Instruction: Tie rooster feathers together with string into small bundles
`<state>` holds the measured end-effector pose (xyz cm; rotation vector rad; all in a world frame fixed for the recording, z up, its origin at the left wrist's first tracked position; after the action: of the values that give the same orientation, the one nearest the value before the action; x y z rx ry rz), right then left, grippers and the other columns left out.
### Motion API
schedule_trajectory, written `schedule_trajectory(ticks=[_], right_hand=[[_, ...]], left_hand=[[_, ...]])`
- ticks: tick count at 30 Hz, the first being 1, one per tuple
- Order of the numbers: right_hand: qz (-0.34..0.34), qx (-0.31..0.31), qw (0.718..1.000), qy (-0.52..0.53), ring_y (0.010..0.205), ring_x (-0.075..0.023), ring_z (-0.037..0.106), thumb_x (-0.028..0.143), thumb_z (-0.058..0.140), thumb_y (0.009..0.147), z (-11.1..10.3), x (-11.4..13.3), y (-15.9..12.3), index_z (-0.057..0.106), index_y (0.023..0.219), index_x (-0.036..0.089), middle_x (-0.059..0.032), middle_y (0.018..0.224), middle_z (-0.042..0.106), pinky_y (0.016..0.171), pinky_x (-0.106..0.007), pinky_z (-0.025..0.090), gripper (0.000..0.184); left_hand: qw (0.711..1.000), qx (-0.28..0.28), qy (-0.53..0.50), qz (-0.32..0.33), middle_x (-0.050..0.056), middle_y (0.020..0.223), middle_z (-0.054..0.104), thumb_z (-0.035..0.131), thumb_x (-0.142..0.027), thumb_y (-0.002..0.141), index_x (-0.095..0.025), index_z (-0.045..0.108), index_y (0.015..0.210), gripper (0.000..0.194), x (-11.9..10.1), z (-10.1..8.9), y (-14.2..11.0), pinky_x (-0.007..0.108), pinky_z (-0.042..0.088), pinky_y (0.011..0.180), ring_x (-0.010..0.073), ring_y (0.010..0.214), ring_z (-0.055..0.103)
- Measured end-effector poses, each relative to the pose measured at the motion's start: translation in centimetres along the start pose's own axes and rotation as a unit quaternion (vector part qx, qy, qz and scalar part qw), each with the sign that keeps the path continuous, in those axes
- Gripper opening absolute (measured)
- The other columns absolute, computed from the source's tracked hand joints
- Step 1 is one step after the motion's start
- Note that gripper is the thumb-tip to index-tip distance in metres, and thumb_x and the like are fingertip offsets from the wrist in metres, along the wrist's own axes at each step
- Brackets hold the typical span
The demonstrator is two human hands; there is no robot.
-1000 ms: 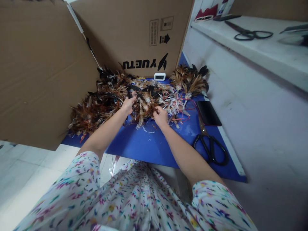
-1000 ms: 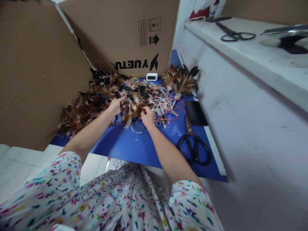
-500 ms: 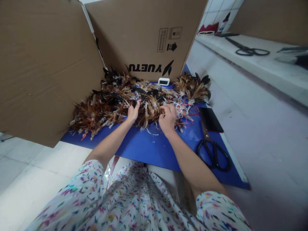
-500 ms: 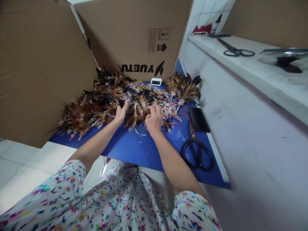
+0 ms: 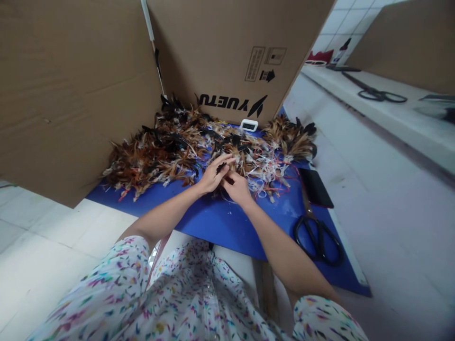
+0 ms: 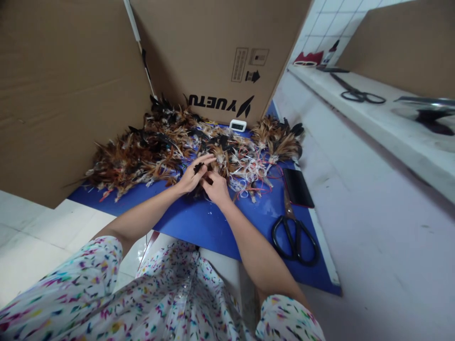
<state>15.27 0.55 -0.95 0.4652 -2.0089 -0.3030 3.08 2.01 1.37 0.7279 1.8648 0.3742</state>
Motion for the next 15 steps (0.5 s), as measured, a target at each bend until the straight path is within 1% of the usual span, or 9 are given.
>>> schedule_trajectory(ticks=[4,8,10,12,15], right_hand=[[0.014,-0.004,1.000,0.007,0.074,-0.0200,0.063,0.039,0.054,0.081,0.4,-0.2,0.0,0.068,0.078,0.018,-0.0057,0.079,0.072,0.074,-0.034,0.049,0.026],[0.040,-0.008,0.999,0.016,0.075,-0.0212,0.065,0.037,0.057,0.077,0.7,-0.7,-0.1,0.070,0.081,0.017,-0.0046,0.078,0.074,0.073,-0.034,0.050,0.024],[0.050,-0.023,0.998,0.035,0.073,-0.0205,0.065,0.037,0.059,0.075,0.4,-0.9,0.1,0.069,0.078,0.019,-0.0026,0.074,0.073,0.071,-0.033,0.050,0.021],[0.074,-0.041,0.993,0.083,0.065,-0.0175,0.063,0.038,0.061,0.074,0.0,-1.3,0.4,0.065,0.072,0.020,0.0001,0.066,0.069,0.064,-0.030,0.050,0.018],[0.134,-0.083,0.971,0.178,0.050,-0.0120,0.056,0.039,0.065,0.071,-1.1,-2.2,0.8,0.059,0.069,0.021,0.0035,0.057,0.063,0.050,-0.025,0.044,0.019]], left_hand=[[0.999,0.034,-0.007,-0.001,0.015,0.146,0.056,0.034,-0.069,0.095,-0.021,0.069,0.127,0.068,0.2,0.7,-0.2,0.043,0.033,0.121,0.0262,0.139,0.050],[0.998,0.055,-0.014,-0.003,0.011,0.142,0.060,0.035,-0.067,0.095,-0.025,0.070,0.124,0.062,0.6,1.1,-0.2,0.044,0.035,0.120,0.0258,0.136,0.053],[0.998,0.059,-0.013,-0.005,0.011,0.139,0.063,0.037,-0.069,0.094,-0.025,0.069,0.125,0.063,0.9,1.1,-0.2,0.045,0.036,0.119,0.0266,0.134,0.054],[0.999,0.042,-0.012,-0.018,0.013,0.137,0.063,0.041,-0.071,0.091,-0.023,0.068,0.128,0.066,1.4,0.8,-0.1,0.044,0.038,0.117,0.0277,0.132,0.056],[0.999,-0.021,-0.014,-0.038,0.012,0.135,0.064,0.046,-0.065,0.092,-0.022,0.065,0.130,0.061,1.9,-0.1,0.2,0.041,0.040,0.113,0.0268,0.128,0.058]])
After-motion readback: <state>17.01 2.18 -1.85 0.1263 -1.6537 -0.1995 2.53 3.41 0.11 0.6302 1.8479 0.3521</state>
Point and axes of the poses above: each hand's wrist, its own y-axis towards the middle knuckle, its own z-axis out of the palm, x = y × z, the point moved 4 cm from there along y, towards the middle knuckle
